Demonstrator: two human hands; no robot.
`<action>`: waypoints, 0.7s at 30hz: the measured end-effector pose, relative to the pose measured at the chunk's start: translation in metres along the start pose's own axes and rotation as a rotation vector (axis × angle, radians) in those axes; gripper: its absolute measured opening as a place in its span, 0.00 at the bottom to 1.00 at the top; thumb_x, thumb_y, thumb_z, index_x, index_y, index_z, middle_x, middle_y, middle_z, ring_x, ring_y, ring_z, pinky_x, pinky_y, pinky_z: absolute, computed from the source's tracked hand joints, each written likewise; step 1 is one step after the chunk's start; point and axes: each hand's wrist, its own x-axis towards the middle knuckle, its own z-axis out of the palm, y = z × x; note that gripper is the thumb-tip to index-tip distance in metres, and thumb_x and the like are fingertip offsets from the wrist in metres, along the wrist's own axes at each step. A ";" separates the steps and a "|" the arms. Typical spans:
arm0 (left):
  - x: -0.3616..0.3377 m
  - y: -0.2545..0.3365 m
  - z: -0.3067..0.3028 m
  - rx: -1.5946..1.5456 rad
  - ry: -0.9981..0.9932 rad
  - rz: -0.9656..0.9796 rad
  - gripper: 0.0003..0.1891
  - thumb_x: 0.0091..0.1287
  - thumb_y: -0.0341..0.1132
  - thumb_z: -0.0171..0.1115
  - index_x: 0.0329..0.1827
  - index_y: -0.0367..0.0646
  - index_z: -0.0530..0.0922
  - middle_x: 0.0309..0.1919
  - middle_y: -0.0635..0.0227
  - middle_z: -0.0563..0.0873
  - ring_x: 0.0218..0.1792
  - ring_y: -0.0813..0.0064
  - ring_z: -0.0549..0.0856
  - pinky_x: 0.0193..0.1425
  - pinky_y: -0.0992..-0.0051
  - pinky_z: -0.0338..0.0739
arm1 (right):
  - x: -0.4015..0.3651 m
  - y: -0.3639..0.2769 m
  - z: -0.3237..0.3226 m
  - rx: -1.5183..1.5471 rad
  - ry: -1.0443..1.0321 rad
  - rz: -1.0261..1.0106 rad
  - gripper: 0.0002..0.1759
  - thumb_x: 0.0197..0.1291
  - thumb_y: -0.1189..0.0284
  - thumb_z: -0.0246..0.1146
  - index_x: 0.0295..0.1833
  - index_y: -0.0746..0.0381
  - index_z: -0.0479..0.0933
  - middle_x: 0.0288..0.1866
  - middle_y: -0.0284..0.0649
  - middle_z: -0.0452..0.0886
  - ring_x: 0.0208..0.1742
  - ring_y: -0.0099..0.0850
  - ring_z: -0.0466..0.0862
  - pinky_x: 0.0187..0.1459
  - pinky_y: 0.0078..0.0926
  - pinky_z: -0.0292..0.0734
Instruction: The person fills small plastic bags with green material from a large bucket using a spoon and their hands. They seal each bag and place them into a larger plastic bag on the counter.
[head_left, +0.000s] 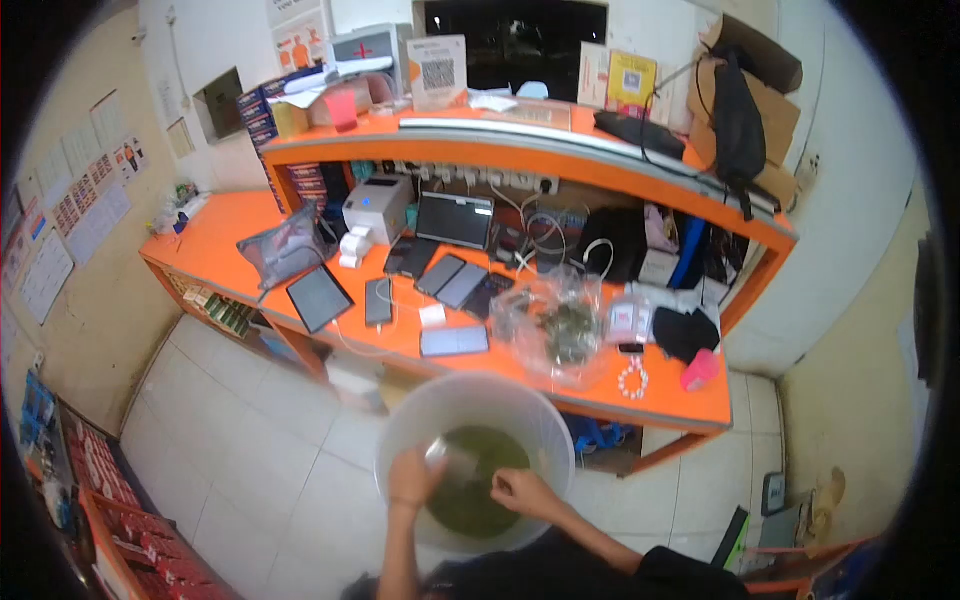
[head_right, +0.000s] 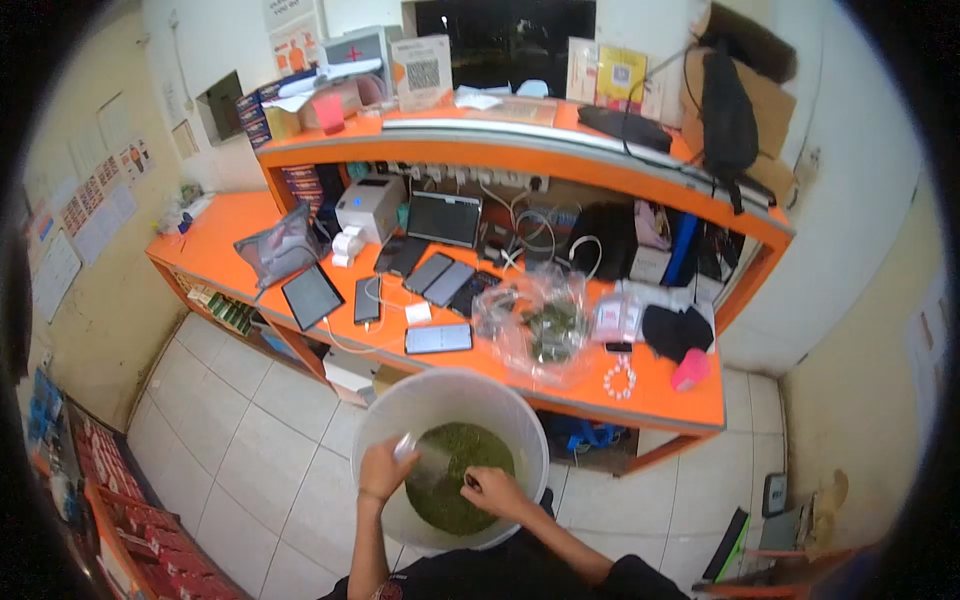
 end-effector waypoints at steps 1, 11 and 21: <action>0.013 0.029 -0.007 -0.059 0.044 0.042 0.22 0.62 0.48 0.68 0.50 0.40 0.83 0.38 0.45 0.86 0.42 0.44 0.85 0.46 0.54 0.79 | -0.001 -0.004 0.001 0.019 -0.003 0.018 0.14 0.57 0.63 0.65 0.37 0.65 0.78 0.30 0.48 0.82 0.33 0.46 0.84 0.38 0.41 0.78; 0.054 0.093 0.029 -0.527 -0.131 0.240 0.26 0.69 0.40 0.65 0.68 0.44 0.71 0.54 0.59 0.85 0.52 0.68 0.84 0.51 0.71 0.79 | -0.003 -0.020 0.001 0.098 0.163 -0.123 0.10 0.62 0.68 0.63 0.40 0.65 0.77 0.29 0.46 0.82 0.29 0.41 0.83 0.34 0.38 0.77; -0.005 0.050 0.027 -1.354 -0.402 -0.267 0.30 0.76 0.46 0.54 0.73 0.34 0.63 0.67 0.58 0.75 0.65 0.70 0.76 0.67 0.69 0.71 | 0.017 -0.029 0.014 0.487 0.362 -0.072 0.13 0.63 0.66 0.69 0.45 0.63 0.77 0.26 0.32 0.76 0.27 0.16 0.72 0.29 0.20 0.69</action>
